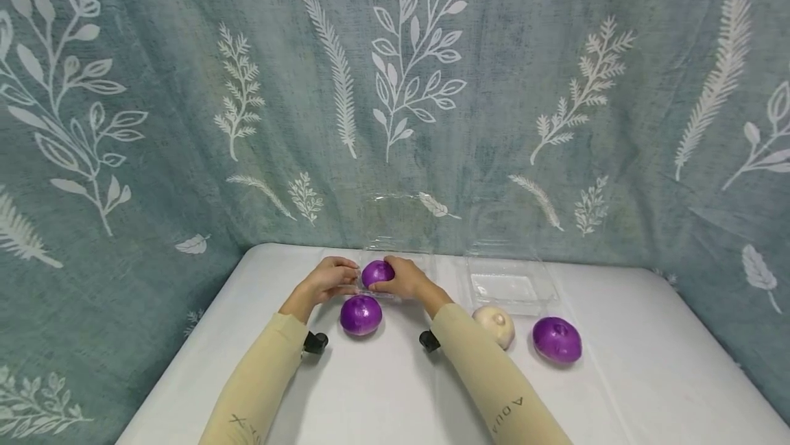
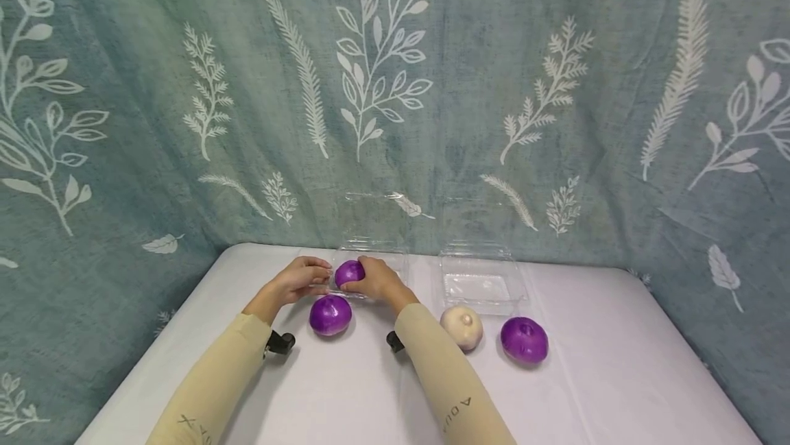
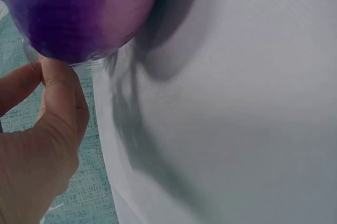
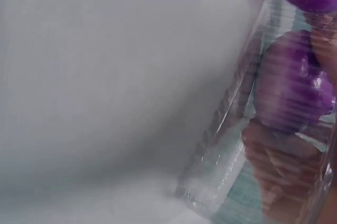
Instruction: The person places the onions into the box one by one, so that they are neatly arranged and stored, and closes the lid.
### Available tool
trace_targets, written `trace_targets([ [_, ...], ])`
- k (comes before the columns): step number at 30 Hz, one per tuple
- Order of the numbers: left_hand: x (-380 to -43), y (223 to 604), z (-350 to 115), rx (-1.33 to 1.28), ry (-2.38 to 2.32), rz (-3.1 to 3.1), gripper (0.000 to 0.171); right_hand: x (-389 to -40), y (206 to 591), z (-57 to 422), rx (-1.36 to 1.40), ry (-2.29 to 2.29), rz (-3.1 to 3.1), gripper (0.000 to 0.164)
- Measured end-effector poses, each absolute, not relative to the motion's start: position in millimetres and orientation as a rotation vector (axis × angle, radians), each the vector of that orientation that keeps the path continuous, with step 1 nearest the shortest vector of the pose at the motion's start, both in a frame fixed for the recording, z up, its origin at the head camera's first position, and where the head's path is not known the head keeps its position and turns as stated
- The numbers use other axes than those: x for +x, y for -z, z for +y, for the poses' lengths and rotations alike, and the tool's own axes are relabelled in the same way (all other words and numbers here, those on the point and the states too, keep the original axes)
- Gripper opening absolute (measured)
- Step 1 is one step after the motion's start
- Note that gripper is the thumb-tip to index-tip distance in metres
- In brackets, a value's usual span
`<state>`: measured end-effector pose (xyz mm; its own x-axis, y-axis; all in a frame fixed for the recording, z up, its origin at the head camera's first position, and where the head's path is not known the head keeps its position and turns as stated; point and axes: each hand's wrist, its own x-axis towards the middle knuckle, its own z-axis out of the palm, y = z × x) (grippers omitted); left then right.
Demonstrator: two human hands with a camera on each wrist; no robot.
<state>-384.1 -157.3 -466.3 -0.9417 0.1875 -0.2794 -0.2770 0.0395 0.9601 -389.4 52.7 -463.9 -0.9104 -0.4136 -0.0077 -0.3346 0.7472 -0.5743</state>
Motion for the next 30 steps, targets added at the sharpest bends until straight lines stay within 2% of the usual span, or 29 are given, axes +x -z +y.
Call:
trace_targets([
  [8,-385.0,470.8,-152.1,-0.09,-1.951,2.007,0.021,-384.6,457.7,60.4,-0.566,0.889,2.799,0.089],
  [20,-382.6,462.3,-154.8,-0.041,-1.931,2.034,0.028,-367.9,434.1,82.2,-0.632,0.893,2.835,0.087],
  [30,-382.2,456.9,-154.1,-0.034,-1.899,2.043,0.028,-347.8,429.2,109.0,-0.703,0.788,2.852,0.088],
])
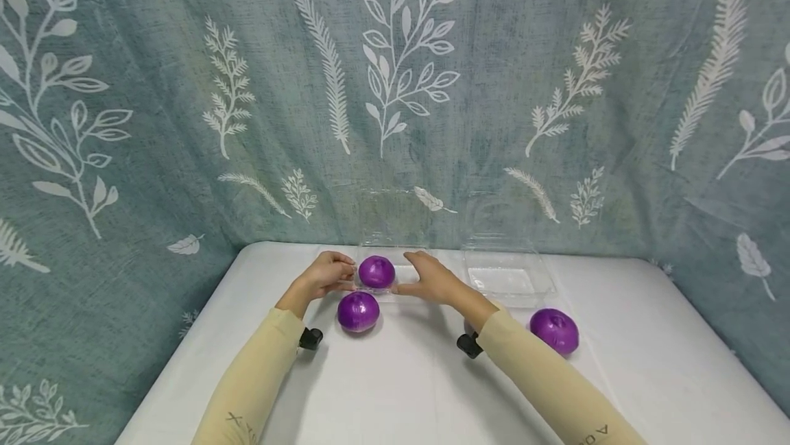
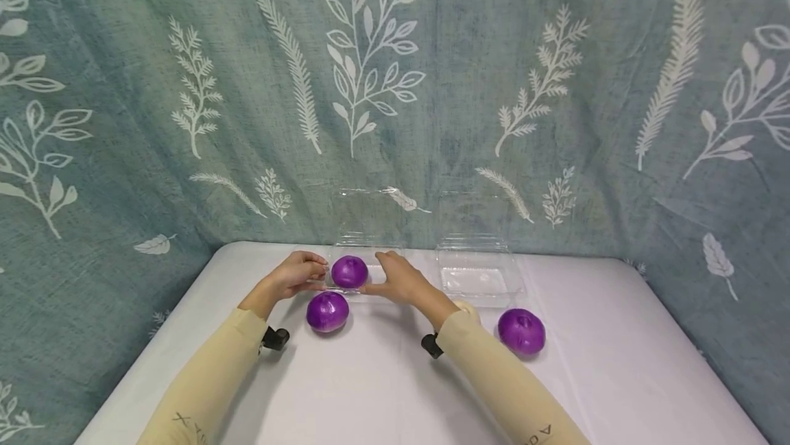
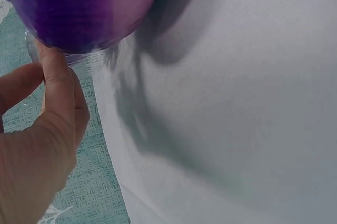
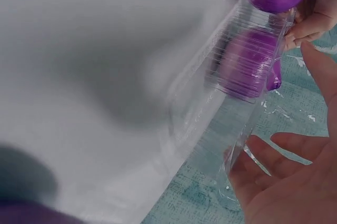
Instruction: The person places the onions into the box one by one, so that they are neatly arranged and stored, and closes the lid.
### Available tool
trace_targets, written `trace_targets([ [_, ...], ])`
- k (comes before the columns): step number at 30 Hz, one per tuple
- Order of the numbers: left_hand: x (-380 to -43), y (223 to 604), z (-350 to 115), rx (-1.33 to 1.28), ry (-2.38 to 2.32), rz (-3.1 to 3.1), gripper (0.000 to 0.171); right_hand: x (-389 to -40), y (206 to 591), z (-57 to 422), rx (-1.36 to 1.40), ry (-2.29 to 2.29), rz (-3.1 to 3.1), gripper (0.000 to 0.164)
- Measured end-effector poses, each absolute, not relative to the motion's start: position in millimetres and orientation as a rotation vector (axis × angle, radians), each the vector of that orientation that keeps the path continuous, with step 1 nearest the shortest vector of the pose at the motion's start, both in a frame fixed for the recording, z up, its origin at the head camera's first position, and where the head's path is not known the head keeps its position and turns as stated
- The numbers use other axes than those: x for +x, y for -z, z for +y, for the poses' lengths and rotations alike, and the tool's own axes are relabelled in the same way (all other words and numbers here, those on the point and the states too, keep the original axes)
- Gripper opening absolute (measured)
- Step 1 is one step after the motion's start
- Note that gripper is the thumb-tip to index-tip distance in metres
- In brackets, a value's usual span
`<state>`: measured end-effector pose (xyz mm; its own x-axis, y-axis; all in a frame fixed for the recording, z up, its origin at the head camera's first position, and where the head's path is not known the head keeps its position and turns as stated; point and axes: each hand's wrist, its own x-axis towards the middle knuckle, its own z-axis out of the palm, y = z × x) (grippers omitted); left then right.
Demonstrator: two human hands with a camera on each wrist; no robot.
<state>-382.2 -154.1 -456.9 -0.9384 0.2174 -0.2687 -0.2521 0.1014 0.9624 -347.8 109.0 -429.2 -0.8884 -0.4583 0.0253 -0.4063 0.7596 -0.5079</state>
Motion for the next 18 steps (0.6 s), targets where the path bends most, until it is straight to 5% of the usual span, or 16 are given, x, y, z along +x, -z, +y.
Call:
trace_targets([
  [18,-381.5,453.4,-154.0,-0.035,-1.874,2.038,0.034,-310.2,425.9,126.2,-0.861,0.881,2.82,0.088],
])
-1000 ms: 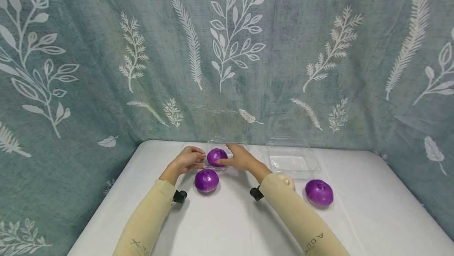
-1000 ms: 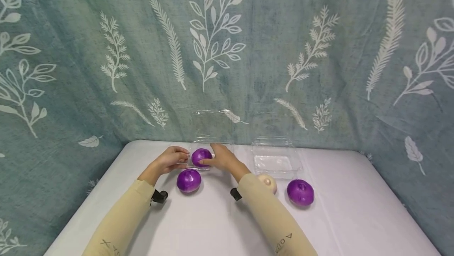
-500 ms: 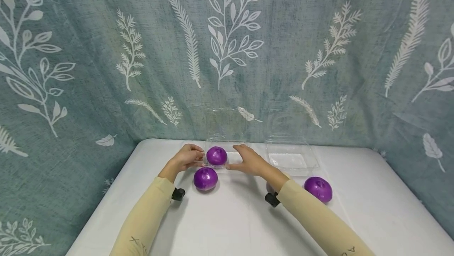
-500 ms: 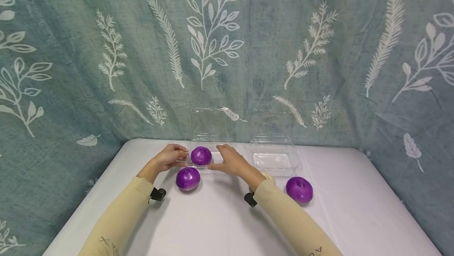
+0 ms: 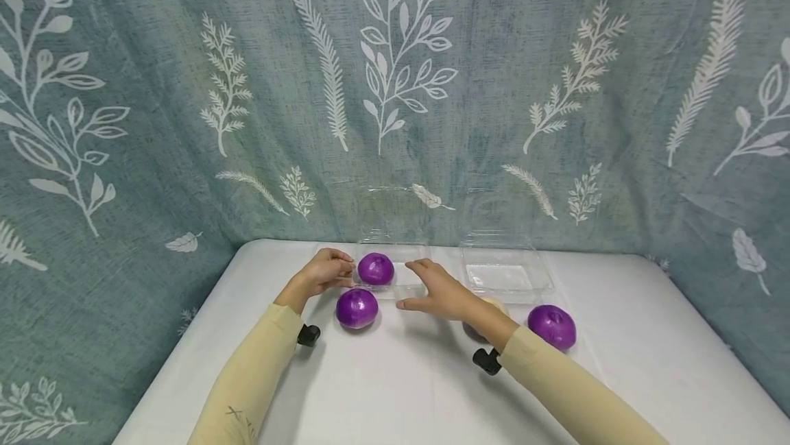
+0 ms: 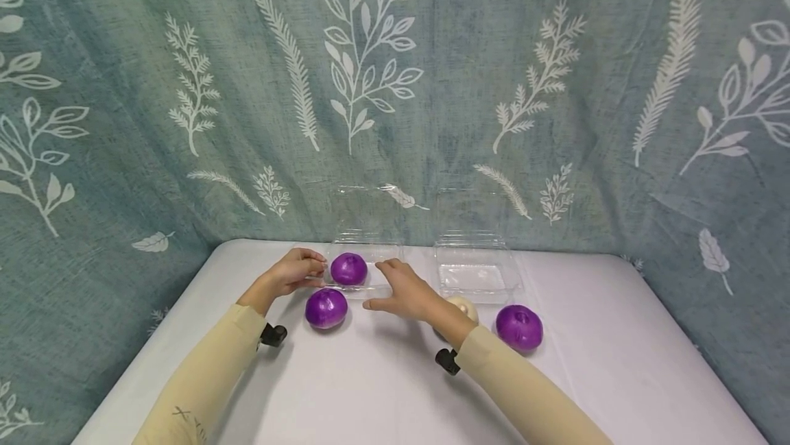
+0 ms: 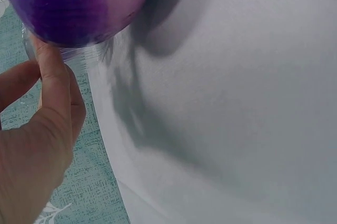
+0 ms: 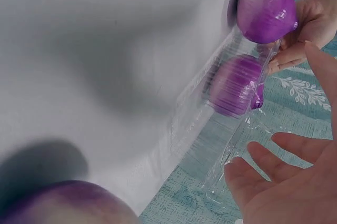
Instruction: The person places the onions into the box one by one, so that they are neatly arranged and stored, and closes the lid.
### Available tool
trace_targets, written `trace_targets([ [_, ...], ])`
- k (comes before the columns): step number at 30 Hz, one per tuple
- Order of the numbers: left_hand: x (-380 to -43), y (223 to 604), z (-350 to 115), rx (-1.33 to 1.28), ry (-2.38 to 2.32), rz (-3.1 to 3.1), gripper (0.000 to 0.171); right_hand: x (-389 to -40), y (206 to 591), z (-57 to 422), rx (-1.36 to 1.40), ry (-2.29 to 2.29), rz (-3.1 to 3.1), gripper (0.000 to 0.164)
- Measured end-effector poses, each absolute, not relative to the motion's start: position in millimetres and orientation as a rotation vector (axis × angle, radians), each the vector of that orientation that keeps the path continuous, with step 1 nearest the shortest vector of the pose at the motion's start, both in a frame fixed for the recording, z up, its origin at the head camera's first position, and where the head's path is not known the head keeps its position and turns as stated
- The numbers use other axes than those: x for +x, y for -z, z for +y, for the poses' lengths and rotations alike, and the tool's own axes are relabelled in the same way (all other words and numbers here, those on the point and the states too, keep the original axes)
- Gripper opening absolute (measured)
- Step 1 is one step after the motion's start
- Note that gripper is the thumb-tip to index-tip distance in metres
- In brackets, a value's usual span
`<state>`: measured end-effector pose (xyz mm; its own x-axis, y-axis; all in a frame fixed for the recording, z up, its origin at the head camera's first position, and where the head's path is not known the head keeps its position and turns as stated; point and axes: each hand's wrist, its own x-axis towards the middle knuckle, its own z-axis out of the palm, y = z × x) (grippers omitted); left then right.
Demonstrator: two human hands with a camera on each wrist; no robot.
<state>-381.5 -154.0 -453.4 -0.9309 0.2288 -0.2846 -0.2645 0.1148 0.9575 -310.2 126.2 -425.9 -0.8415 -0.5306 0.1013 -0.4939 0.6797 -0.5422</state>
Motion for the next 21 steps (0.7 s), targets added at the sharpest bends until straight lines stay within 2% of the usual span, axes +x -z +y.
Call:
trace_targets([
  [8,-380.9,453.8,-155.0,-0.01,-1.871,2.053,0.034,-303.2,427.5,130.4,-0.863,0.892,2.825,0.087],
  [15,-380.1,454.0,-155.2,-0.01,-1.883,2.049,0.027,-297.0,427.6,131.9,-0.852,0.915,2.808,0.087],
  [21,-380.1,454.7,-154.8,0.001,-1.875,2.054,0.032,-290.2,425.8,132.0,-0.82,0.921,2.783,0.088],
])
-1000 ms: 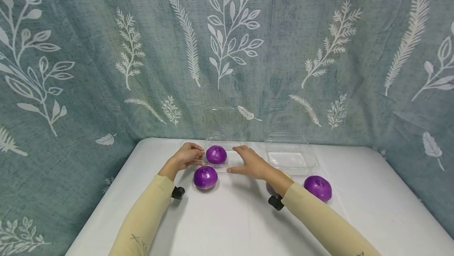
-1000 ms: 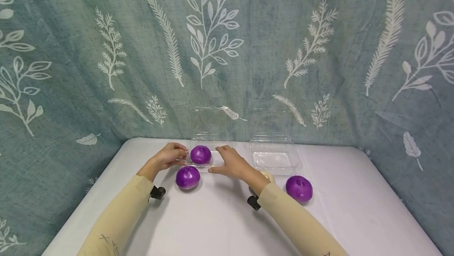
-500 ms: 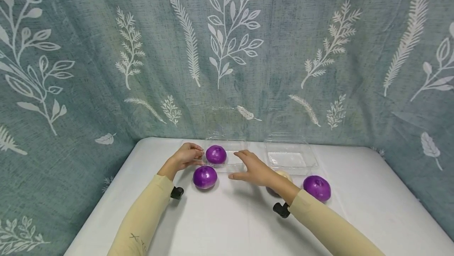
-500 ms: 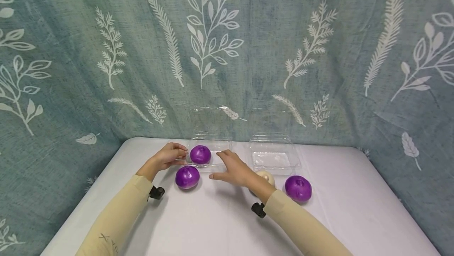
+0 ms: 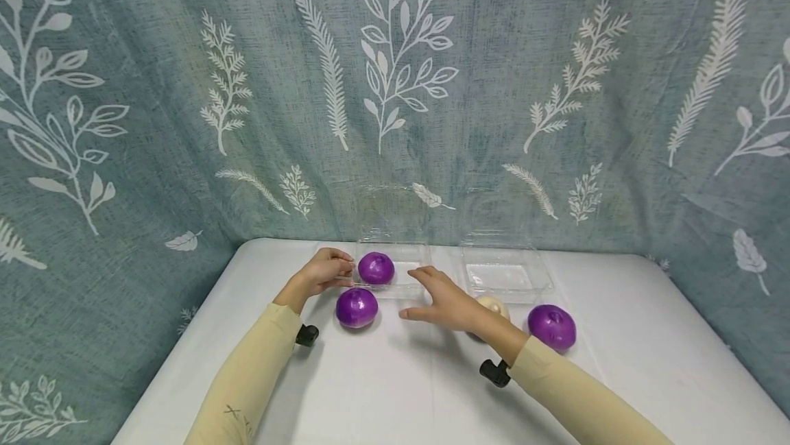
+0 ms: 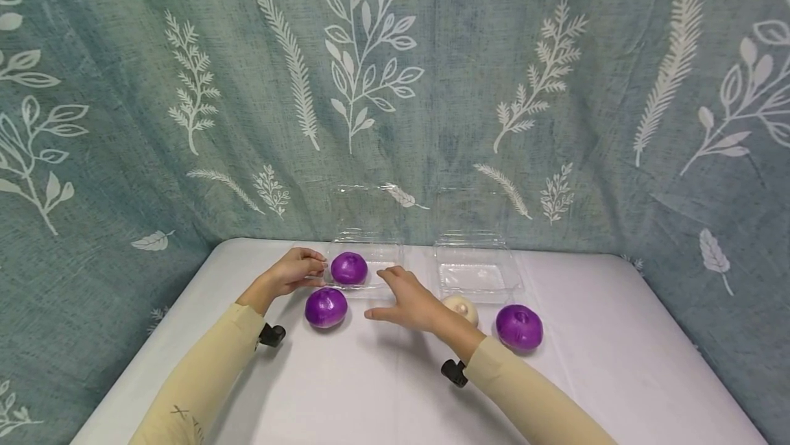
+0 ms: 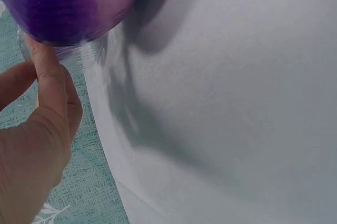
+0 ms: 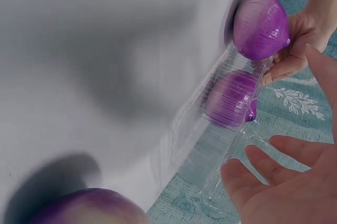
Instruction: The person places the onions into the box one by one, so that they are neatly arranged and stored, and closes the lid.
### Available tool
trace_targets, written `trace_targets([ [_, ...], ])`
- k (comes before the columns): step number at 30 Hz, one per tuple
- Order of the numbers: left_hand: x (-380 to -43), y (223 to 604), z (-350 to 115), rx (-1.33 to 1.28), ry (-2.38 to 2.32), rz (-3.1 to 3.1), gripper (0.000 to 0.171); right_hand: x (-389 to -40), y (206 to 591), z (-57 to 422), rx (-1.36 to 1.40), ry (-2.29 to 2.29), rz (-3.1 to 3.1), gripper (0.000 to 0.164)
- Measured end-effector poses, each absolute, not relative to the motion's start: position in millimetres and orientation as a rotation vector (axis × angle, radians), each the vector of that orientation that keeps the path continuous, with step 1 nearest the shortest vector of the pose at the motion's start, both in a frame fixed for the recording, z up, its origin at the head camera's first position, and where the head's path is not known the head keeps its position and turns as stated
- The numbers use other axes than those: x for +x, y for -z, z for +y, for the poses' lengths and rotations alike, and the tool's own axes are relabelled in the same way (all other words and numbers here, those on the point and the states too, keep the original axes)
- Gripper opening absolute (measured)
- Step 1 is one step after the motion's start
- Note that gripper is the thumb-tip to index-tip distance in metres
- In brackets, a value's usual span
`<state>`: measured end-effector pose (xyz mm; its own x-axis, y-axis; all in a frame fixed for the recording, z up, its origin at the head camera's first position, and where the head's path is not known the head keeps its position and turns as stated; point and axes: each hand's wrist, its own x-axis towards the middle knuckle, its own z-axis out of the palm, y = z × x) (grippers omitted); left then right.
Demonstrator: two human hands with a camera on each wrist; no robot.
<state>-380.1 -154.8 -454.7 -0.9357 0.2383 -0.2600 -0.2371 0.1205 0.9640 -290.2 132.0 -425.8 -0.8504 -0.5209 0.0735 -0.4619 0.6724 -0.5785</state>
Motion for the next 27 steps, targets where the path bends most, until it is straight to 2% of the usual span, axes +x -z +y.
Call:
trace_targets([
  [27,-380.8,456.6,-154.8,0.006,-1.857,2.072,0.028,-273.9,425.8,125.3,-0.868,0.966,2.761,0.084],
])
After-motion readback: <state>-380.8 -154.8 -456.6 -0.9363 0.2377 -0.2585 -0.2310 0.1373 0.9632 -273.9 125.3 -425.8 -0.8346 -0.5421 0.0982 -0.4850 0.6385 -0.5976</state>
